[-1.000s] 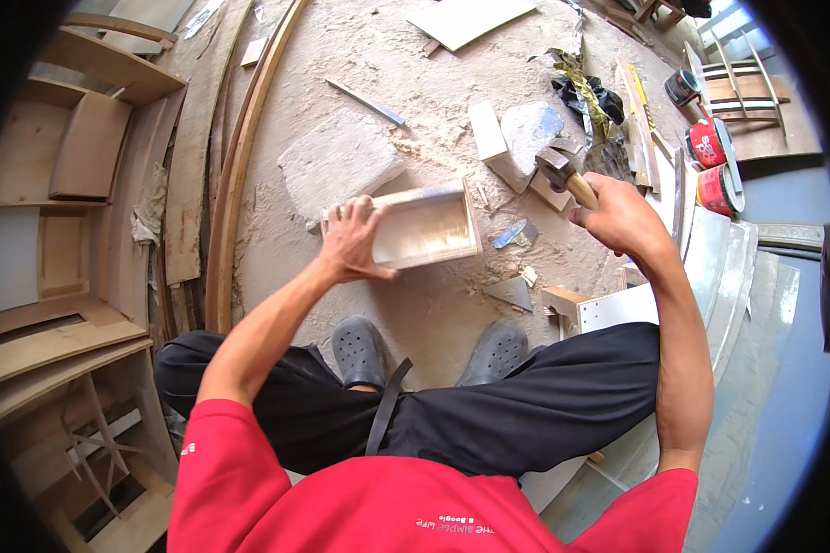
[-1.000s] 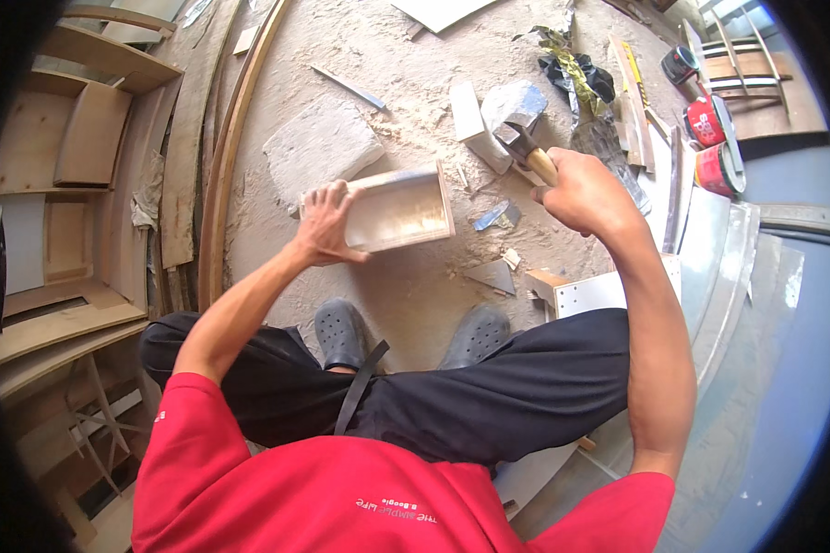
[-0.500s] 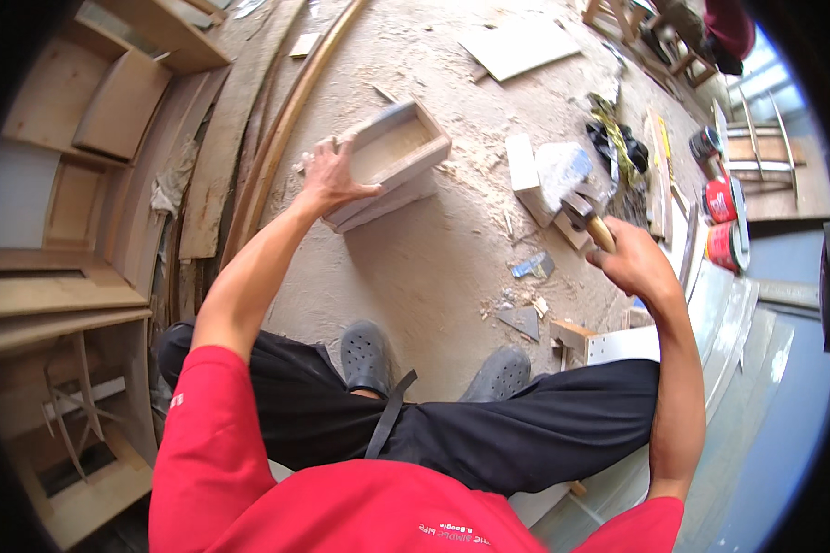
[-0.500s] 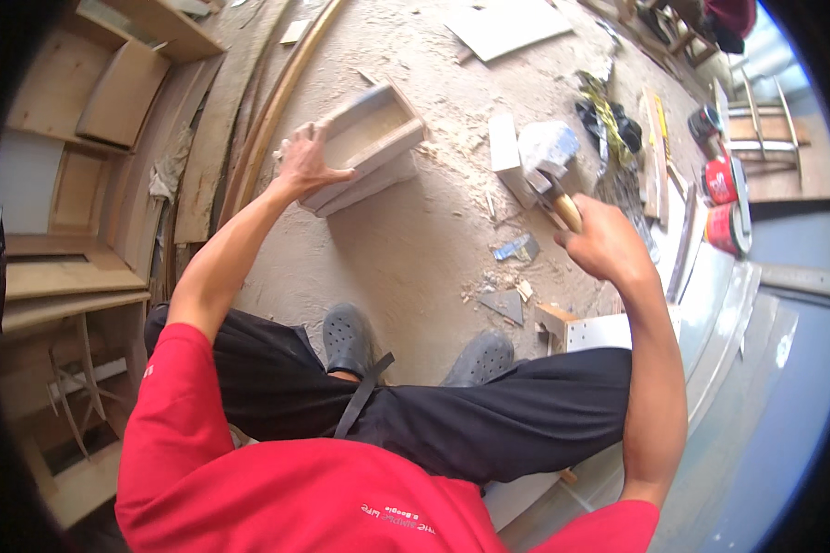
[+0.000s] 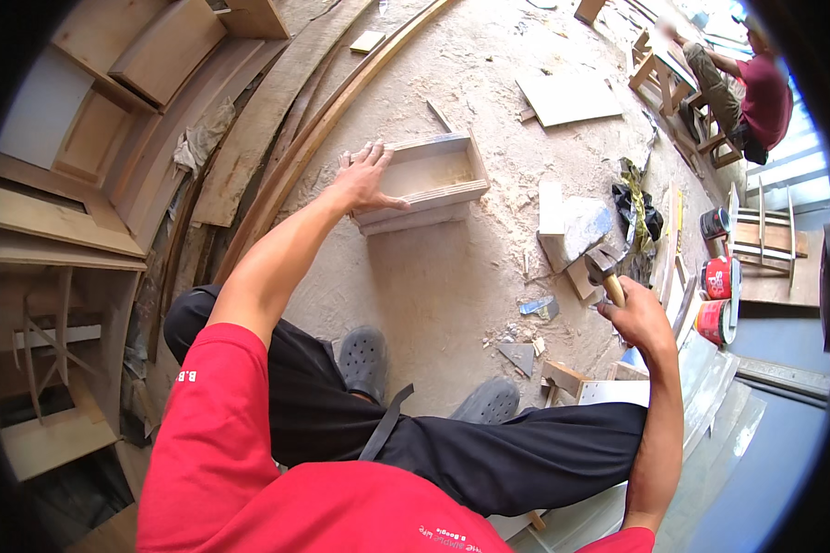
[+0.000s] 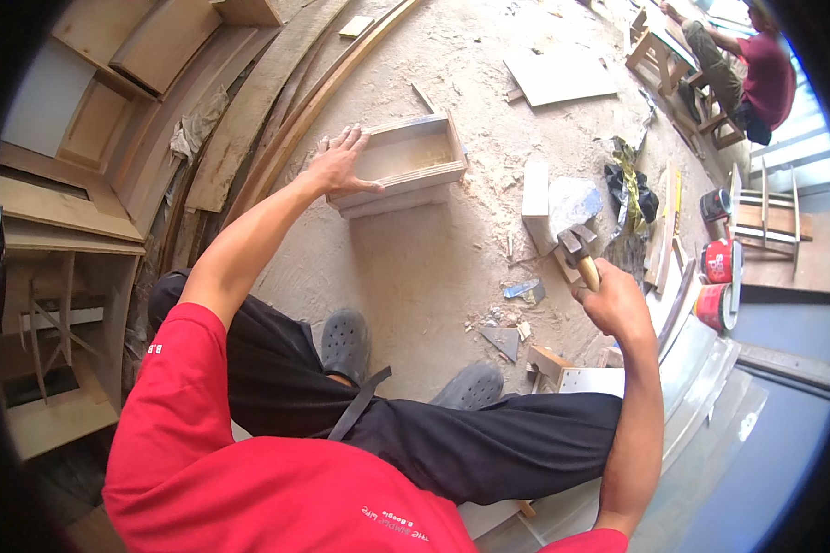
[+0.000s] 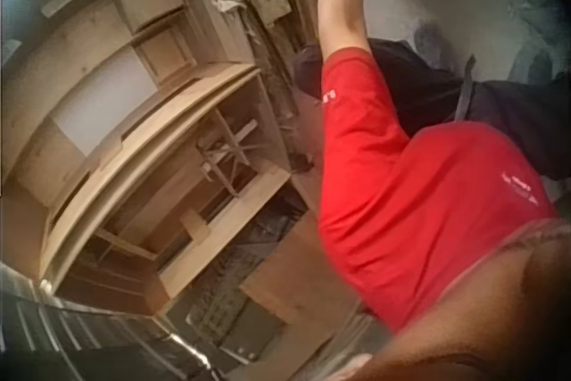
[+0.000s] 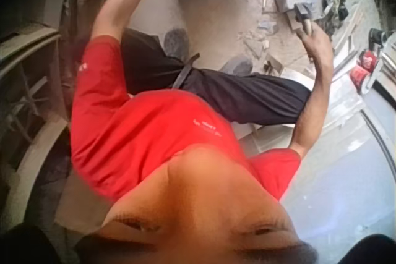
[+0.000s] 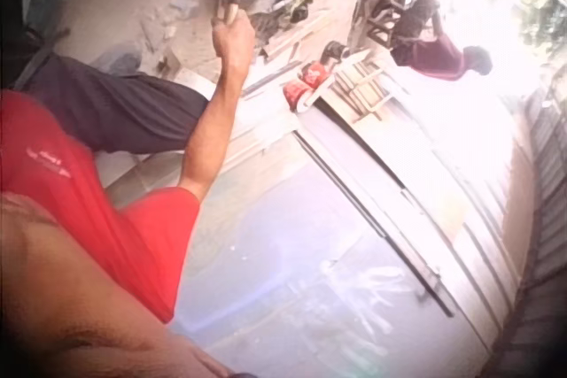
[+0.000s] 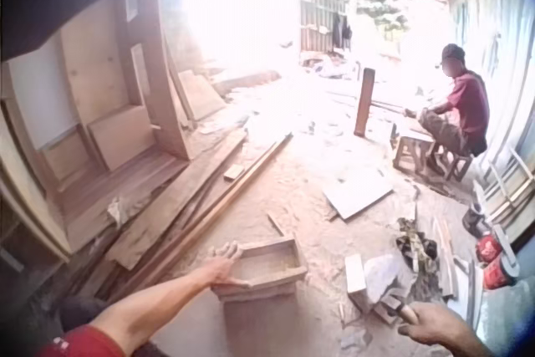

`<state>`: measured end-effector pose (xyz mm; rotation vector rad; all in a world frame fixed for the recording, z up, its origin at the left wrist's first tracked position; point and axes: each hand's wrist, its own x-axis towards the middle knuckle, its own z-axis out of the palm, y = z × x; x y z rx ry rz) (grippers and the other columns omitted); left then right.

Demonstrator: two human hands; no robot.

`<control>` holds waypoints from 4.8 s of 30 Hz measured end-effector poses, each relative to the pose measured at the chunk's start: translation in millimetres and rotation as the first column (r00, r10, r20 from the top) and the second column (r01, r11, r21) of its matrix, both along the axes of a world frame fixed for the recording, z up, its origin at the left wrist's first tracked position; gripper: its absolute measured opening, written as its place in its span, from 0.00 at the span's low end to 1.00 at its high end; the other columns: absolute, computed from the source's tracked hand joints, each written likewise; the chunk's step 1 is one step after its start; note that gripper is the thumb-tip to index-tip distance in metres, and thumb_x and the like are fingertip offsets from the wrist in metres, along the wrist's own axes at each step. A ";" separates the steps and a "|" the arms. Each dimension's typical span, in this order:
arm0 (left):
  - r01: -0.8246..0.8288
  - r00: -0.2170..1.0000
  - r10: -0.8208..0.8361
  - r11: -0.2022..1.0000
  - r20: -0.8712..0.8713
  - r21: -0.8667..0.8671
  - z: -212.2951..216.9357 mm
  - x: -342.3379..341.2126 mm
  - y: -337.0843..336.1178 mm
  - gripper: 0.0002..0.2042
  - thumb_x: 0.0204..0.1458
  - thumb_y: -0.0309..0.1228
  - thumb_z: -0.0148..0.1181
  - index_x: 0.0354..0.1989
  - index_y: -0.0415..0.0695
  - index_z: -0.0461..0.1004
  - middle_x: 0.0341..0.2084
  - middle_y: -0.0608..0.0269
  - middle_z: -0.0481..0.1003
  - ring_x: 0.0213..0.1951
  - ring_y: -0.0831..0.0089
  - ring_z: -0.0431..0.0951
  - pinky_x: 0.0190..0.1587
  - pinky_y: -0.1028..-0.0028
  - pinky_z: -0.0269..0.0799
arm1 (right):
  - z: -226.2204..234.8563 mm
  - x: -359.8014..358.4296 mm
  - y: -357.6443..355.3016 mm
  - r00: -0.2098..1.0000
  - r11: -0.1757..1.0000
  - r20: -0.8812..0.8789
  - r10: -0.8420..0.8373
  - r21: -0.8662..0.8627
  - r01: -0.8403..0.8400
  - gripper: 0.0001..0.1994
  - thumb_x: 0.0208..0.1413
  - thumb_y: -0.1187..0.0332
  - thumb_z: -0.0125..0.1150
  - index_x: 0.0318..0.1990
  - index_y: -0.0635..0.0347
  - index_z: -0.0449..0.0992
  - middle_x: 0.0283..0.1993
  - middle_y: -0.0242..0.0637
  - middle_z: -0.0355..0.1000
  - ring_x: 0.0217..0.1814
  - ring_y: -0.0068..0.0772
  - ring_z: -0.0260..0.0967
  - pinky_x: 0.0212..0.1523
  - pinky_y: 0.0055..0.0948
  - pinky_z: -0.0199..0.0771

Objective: The person assembles a small wooden box by hand, using a hammer to drive nails into the joints. They repeatedly align the wooden pieces, tap them together, and inspect the structure before continuing to secure the sides.

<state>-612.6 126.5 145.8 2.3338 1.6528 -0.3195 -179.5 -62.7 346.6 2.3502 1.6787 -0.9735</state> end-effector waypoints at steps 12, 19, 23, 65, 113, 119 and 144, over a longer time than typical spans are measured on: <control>-0.099 0.978 0.124 0.984 0.171 -0.150 -25.6 103.7 -43.4 0.55 0.48 0.56 0.67 0.76 0.38 0.41 0.76 0.43 0.43 0.76 0.47 0.42 0.75 0.45 0.35 | -5.9 0.9 0.2 0.998 0.999 0.050 0.045 -0.013 -0.044 0.15 0.53 0.64 0.67 0.45 0.63 0.76 0.29 0.49 0.77 0.23 0.42 0.74 0.27 0.40 0.73; -0.233 0.913 0.108 0.930 0.394 0.284 -56.2 87.6 -64.2 0.20 0.54 0.35 0.62 0.56 0.46 0.70 0.48 0.57 0.75 0.56 0.56 0.73 0.58 0.50 0.65 | -1.6 -6.8 -3.8 0.968 0.975 0.122 0.218 0.011 -0.221 0.16 0.52 0.62 0.67 0.44 0.62 0.76 0.35 0.53 0.78 0.38 0.54 0.77 0.41 0.45 0.74; -0.095 0.912 -0.016 0.964 0.411 0.249 -54.1 74.1 -57.4 0.17 0.55 0.31 0.59 0.53 0.48 0.73 0.47 0.58 0.76 0.55 0.57 0.74 0.58 0.55 0.66 | 4.5 -5.7 -10.0 0.981 0.985 0.088 0.170 -0.018 -0.169 0.17 0.51 0.61 0.68 0.44 0.61 0.76 0.40 0.54 0.78 0.46 0.60 0.75 0.47 0.48 0.73; -0.050 0.936 -0.069 0.945 0.346 0.323 -49.3 5.9 -50.6 0.24 0.50 0.57 0.66 0.42 0.48 0.82 0.36 0.56 0.82 0.41 0.58 0.82 0.43 0.60 0.77 | -274.5 -48.5 -68.7 0.778 0.938 0.537 0.326 -0.285 -0.196 0.14 0.65 0.66 0.53 0.54 0.53 0.78 0.52 0.37 0.80 0.50 0.40 0.81 0.41 0.46 0.81; 0.588 0.805 -0.497 0.738 -0.324 0.331 76.6 45.2 -154.3 0.03 0.48 0.27 0.59 0.31 0.45 0.77 0.29 0.62 0.80 0.35 0.65 0.83 0.42 0.65 0.75 | -275.7 -32.1 68.6 0.837 0.759 -0.232 -0.495 0.352 0.547 0.23 0.59 0.56 0.57 0.59 0.54 0.63 0.57 0.52 0.71 0.59 0.55 0.72 0.54 0.51 0.74; 0.501 0.864 -0.446 0.809 -0.233 0.308 79.9 43.8 -146.8 0.04 0.49 0.27 0.59 0.32 0.45 0.78 0.30 0.60 0.81 0.35 0.64 0.83 0.41 0.63 0.75 | -264.9 -34.7 83.9 0.747 0.679 -0.245 -0.618 0.314 0.664 0.24 0.60 0.54 0.57 0.59 0.52 0.63 0.52 0.52 0.76 0.54 0.56 0.76 0.52 0.51 0.76; 0.126 0.955 -0.035 0.946 0.294 -0.297 60.6 77.3 -134.7 0.23 0.55 0.53 0.62 0.40 0.44 0.85 0.33 0.49 0.82 0.37 0.53 0.83 0.42 0.60 0.77 | -298.3 15.1 68.1 -0.111 0.512 -0.889 -0.444 -0.354 0.783 0.22 0.61 0.75 0.60 0.61 0.56 0.64 0.51 0.41 0.71 0.46 0.37 0.73 0.40 0.38 0.81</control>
